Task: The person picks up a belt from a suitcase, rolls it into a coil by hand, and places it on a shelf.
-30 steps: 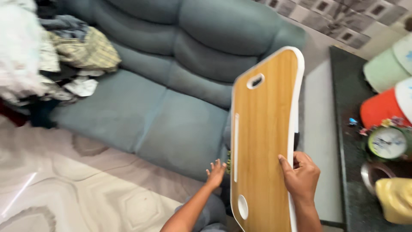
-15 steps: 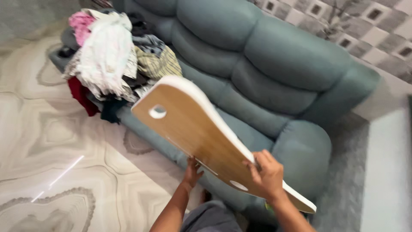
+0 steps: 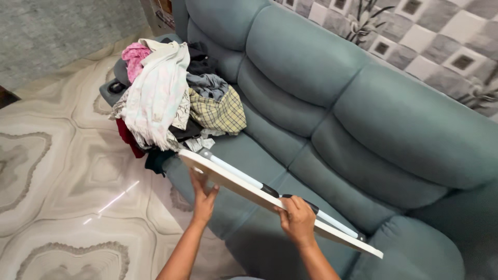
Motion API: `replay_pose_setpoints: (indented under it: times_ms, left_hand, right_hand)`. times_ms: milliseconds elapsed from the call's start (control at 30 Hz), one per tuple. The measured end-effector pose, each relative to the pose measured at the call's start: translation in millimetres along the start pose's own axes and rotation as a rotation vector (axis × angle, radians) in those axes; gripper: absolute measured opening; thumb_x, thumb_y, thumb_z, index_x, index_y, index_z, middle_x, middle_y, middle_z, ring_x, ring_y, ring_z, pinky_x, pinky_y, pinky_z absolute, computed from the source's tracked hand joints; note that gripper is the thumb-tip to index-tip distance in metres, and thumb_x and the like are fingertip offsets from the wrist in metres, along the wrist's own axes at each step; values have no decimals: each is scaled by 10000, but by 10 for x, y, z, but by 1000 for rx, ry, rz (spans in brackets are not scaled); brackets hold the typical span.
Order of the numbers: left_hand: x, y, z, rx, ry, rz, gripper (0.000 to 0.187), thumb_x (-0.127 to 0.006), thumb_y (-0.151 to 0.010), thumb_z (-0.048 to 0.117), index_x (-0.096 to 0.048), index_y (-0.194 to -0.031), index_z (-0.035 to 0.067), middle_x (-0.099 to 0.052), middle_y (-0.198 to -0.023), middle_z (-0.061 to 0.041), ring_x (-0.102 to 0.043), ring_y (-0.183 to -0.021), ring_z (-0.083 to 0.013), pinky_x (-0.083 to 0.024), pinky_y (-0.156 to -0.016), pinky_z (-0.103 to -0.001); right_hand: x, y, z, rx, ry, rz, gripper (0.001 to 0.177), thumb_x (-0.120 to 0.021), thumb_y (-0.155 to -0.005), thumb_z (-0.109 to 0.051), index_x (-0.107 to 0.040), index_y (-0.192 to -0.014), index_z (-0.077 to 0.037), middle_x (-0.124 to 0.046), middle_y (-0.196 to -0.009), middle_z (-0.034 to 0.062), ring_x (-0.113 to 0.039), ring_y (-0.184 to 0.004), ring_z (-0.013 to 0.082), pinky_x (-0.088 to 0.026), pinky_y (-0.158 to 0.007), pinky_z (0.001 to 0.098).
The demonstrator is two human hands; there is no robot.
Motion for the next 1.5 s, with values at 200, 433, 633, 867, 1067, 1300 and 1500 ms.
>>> replay_pose_setpoints:
  times_ms: [200,433,633,867,1067,1300,1500]
  left_hand:
    - [-105,-823,366,-407,-927,19,1223,-840,-776,419,-53,-1616,6,-53,-1685,-234,-75,-1560,-425,-119,-1194,-678]
    - [-385,-1804,53,-444,-1098,-192,1242,-855,-694,416,-111,-1568,-57,-117,-1658,-229,-70,-1549,-440,-59,-1172,-738]
    - [-217,-2899,40,-441,-1004,-357,1038,-863,-697,324,-289,-1530,90,-258,-1628,-156,-209,-1535,-366,-133,-1195,-709]
    - [-112,-3880,177,-516,-1066,-616,414,-861,-699,191,-660,-1061,179,-629,-1099,-23,-581,-1177,-264,-323,-1181,-617]
    - [339,-4336,407,-563,-954,-510,279,-849,-666,196,-703,-895,138,-661,-953,-22,-587,-968,-280,-445,-868,-469]
    - [911,-4256,780,-474,-990,-529,219,-817,-672,180,-757,-880,146,-713,-954,3,-621,-927,-261,-420,-784,-435]
    - [1249,-3999,1166,-475,-1097,-540,230,-780,-740,185,-759,-952,99,-701,-877,-19,-619,-840,-237,-437,-730,-398]
  right_hand:
    - [-622,-334,558,-103,85,-66,193,-816,-725,-182,-704,-868,-116,-631,-786,54,-643,-740,298,-498,-669,426]
    - [-1238,-579,895,-347,143,-134,209,-826,-758,-218,-704,-871,-92,-627,-802,95,-640,-759,334,-512,-693,445]
    - [-1810,-1024,843,-432,244,-109,240,-810,-701,-180,-723,-907,-92,-656,-840,92,-657,-790,338,-524,-699,450]
    - [-2218,-1576,970,-502,261,-245,233,-817,-712,-183,-736,-917,-108,-661,-832,82,-649,-805,332,-509,-711,459]
    - [-2639,-2227,1030,-336,155,-351,251,-834,-722,-174,-704,-915,-80,-654,-867,106,-641,-824,354,-499,-700,467]
    - [-2931,-2861,736,-56,76,-549,260,-832,-680,-76,-672,-884,-58,-639,-839,90,-649,-801,315,-488,-688,452]
    - [-2875,-3435,321,171,13,-601,248,-805,-631,-36,-673,-838,-68,-640,-827,63,-650,-796,279,-476,-679,418]
Point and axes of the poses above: each hand's wrist, its own y-axis away from the middle knuckle, its own x-axis out of the back of the hand, z = x × y, the point moved 1 cm from there along -y, towards the middle knuckle
